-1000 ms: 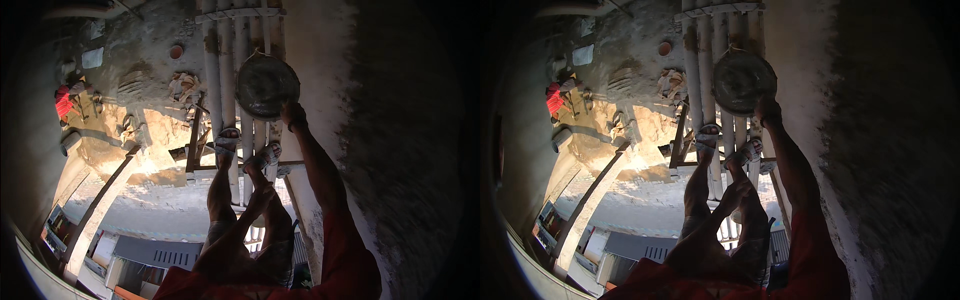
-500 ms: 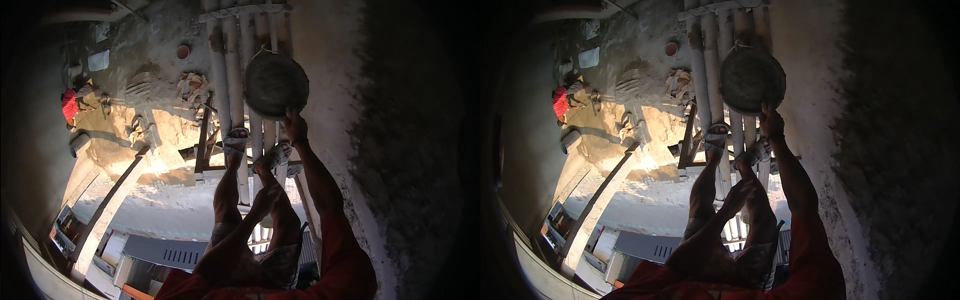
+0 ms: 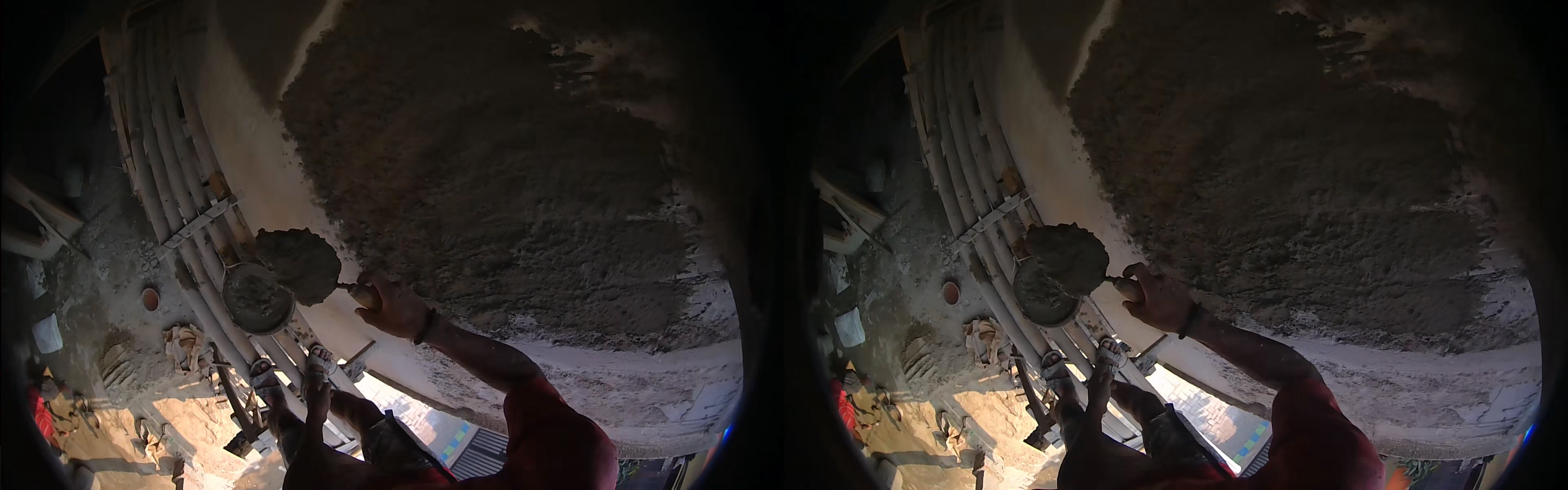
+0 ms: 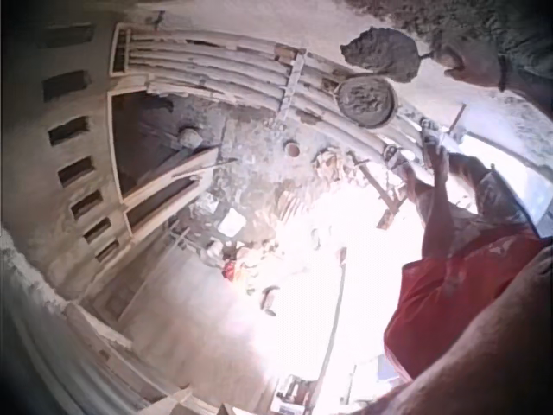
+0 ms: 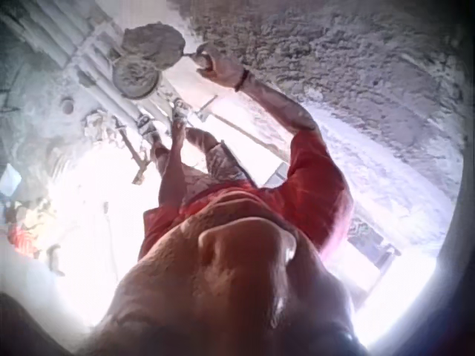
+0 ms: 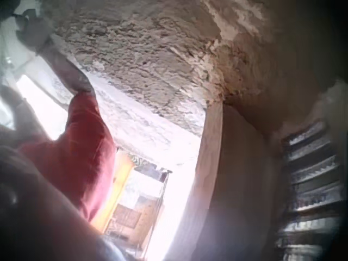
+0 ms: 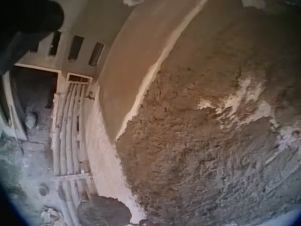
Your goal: The person applies mortar from a bucket to a wall using a trowel, spreading and smoothing the material across the surface.
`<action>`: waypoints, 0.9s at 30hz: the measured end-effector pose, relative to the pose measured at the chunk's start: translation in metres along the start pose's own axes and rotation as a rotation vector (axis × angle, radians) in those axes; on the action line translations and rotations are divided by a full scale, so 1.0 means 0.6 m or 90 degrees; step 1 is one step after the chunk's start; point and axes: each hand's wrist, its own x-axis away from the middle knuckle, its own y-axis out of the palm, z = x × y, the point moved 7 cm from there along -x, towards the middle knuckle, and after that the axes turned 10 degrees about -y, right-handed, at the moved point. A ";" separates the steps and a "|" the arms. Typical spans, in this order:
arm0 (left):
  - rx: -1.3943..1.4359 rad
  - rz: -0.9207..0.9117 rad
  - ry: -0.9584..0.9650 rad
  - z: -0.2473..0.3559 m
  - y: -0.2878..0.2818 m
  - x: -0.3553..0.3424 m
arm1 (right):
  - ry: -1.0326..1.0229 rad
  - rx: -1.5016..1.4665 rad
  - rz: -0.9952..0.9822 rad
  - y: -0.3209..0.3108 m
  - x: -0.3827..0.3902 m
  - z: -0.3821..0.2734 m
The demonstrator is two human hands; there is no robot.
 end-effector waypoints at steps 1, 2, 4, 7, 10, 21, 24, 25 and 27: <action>-0.038 -0.021 0.043 0.019 0.011 0.001 | 0.003 0.039 0.019 -0.060 0.010 -0.028; -0.076 -0.043 0.083 0.031 0.022 0.006 | 0.005 0.058 0.023 -0.115 0.021 -0.057; -0.082 -0.026 0.131 0.017 0.012 -0.042 | -0.064 0.041 0.020 -0.215 0.013 -0.153; -0.018 -0.068 0.087 0.066 0.024 -0.016 | -0.239 -0.003 0.029 -0.340 0.025 -0.236; 0.075 -0.125 0.130 0.128 0.039 0.023 | -0.378 -0.109 0.029 -0.420 0.027 -0.299; 0.004 -0.129 0.080 0.111 -0.004 0.055 | 0.060 0.060 0.567 -0.727 0.211 -0.140; -0.043 -0.084 -0.049 0.109 0.008 0.075 | 0.098 0.062 0.464 -0.687 0.172 -0.171; -0.041 -0.082 0.029 0.113 0.008 0.071 | 0.091 0.058 0.401 -0.647 0.139 -0.166; -0.050 -0.045 0.099 0.107 -0.007 0.069 | 0.066 -0.023 0.248 -0.511 0.075 -0.102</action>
